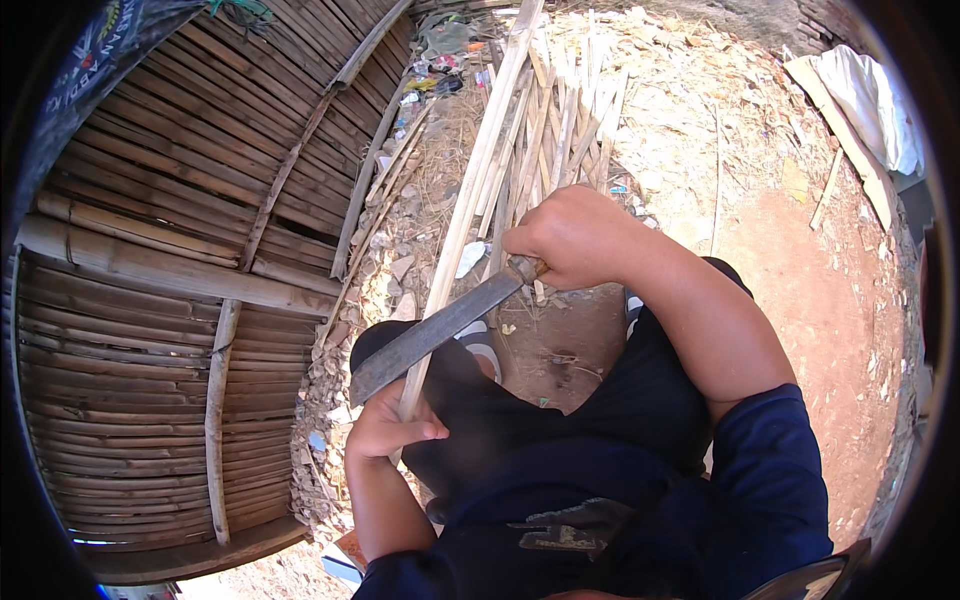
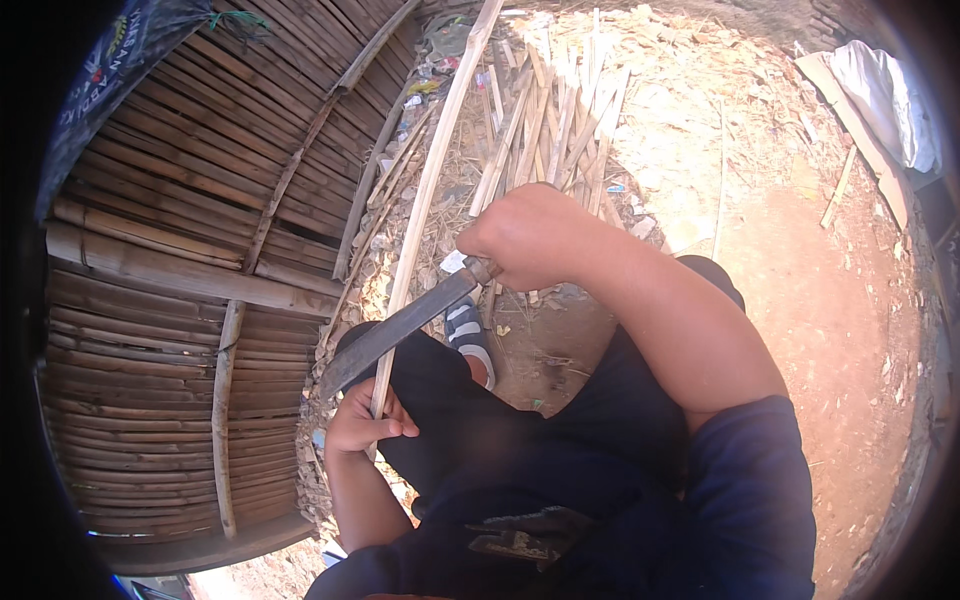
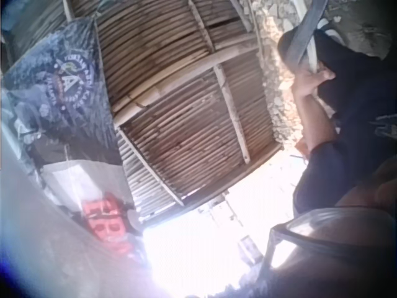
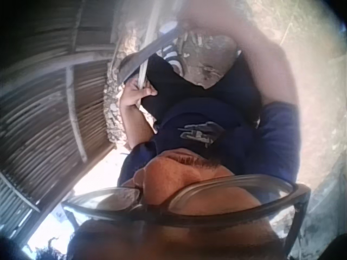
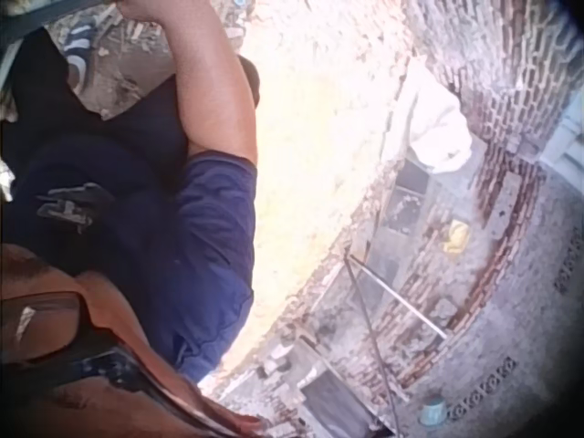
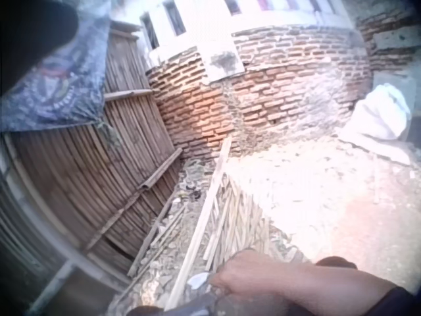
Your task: The person uses a large blade to shave and smooth the surface of a wooden strip, pulling the blade along the wood while holding it in place by hand and with their feet.
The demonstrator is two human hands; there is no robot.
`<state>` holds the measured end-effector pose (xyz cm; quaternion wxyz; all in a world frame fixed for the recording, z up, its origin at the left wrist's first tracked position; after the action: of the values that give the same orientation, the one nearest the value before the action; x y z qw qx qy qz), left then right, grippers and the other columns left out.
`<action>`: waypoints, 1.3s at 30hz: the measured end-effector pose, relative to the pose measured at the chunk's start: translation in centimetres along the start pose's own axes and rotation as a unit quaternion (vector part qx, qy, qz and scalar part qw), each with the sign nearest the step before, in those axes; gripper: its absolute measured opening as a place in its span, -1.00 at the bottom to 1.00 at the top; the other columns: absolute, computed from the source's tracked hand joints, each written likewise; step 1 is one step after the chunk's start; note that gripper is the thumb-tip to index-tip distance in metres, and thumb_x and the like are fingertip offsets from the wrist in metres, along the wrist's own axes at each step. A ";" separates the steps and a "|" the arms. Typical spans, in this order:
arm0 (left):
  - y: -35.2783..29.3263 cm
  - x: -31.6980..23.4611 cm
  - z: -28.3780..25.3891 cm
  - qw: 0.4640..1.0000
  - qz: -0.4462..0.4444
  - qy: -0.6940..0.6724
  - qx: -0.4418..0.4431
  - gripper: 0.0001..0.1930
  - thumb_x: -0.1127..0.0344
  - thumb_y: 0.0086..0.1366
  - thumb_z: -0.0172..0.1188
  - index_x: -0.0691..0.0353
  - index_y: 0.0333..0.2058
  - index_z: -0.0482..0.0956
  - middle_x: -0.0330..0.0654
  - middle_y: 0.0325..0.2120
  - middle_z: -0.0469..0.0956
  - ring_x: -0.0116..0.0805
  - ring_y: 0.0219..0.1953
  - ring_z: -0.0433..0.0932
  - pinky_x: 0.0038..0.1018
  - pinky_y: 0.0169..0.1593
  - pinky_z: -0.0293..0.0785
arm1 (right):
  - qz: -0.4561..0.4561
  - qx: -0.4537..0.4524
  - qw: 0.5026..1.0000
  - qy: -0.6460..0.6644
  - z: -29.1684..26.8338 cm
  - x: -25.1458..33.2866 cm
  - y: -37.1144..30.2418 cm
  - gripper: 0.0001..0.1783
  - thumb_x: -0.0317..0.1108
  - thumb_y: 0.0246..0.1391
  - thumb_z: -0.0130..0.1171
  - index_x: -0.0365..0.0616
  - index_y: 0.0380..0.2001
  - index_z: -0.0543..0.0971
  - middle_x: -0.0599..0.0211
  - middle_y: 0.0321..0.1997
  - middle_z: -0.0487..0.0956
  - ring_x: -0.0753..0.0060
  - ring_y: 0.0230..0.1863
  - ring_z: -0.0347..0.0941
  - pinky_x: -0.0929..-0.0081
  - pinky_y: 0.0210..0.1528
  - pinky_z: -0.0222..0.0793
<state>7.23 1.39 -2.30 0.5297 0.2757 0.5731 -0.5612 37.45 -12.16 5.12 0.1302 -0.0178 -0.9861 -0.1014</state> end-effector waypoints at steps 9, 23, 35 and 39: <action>0.1 -0.1 -0.1 1.000 -0.003 0.000 -0.011 -0.68 0.65 -0.05 0.45 0.32 -0.41 0.45 -0.14 -0.55 0.54 -0.19 -0.40 0.67 -0.26 -0.20 0.64 | 0.293 -0.239 0.921 0.101 -2.5 -11.2 -1.9 -0.69 -0.13 0.08 0.31 -0.15 -0.28 0.61 0.01 -0.46 0.60 -0.07 -0.38 0.54 0.14 -0.28 0.44; -0.2 -0.1 -0.1 1.000 0.013 -0.021 -0.004 -0.69 0.65 -0.04 0.41 0.31 -0.41 0.43 -0.04 -0.52 0.60 -0.14 -0.40 0.68 -0.29 -0.21 0.63 | 0.083 -0.076 0.993 0.042 -0.3 -4.1 0.6 -0.76 -0.27 -0.11 0.33 -0.10 -0.34 0.59 0.11 -0.46 0.62 -0.06 -0.34 0.59 0.08 -0.27 0.47; 0.1 0.3 -0.3 0.999 0.032 -0.036 0.007 -0.67 0.60 -0.06 0.47 0.33 -0.38 0.46 -0.07 -0.54 0.60 -0.17 -0.39 0.69 -0.30 -0.23 0.62 | 0.059 -0.112 0.990 0.053 -0.1 -3.9 -0.4 -0.76 -0.30 -0.11 0.32 -0.11 -0.31 0.62 0.05 -0.50 0.60 -0.13 -0.34 0.58 0.02 -0.25 0.47; -0.3 0.2 0.0 0.999 0.004 0.028 -0.023 -0.67 0.63 -0.06 0.45 0.35 -0.36 0.47 -0.10 -0.56 0.58 -0.19 -0.40 0.68 -0.30 -0.23 0.63 | 0.007 -0.027 1.000 0.002 0.5 -0.3 0.4 -0.79 -0.36 -0.18 0.27 -0.10 -0.37 0.59 0.09 -0.52 0.58 -0.11 -0.33 0.57 -0.01 -0.28 0.46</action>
<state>6.94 1.28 -2.37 0.5219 0.2816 0.5997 -0.5372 37.65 -11.72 4.63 0.1319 -0.0282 -0.9827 -0.1266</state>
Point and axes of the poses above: each hand's wrist, its own y-axis towards the middle knuckle, its own z-axis out of the palm, x = y × z, the point moved 5 cm from there along y, towards the middle knuckle
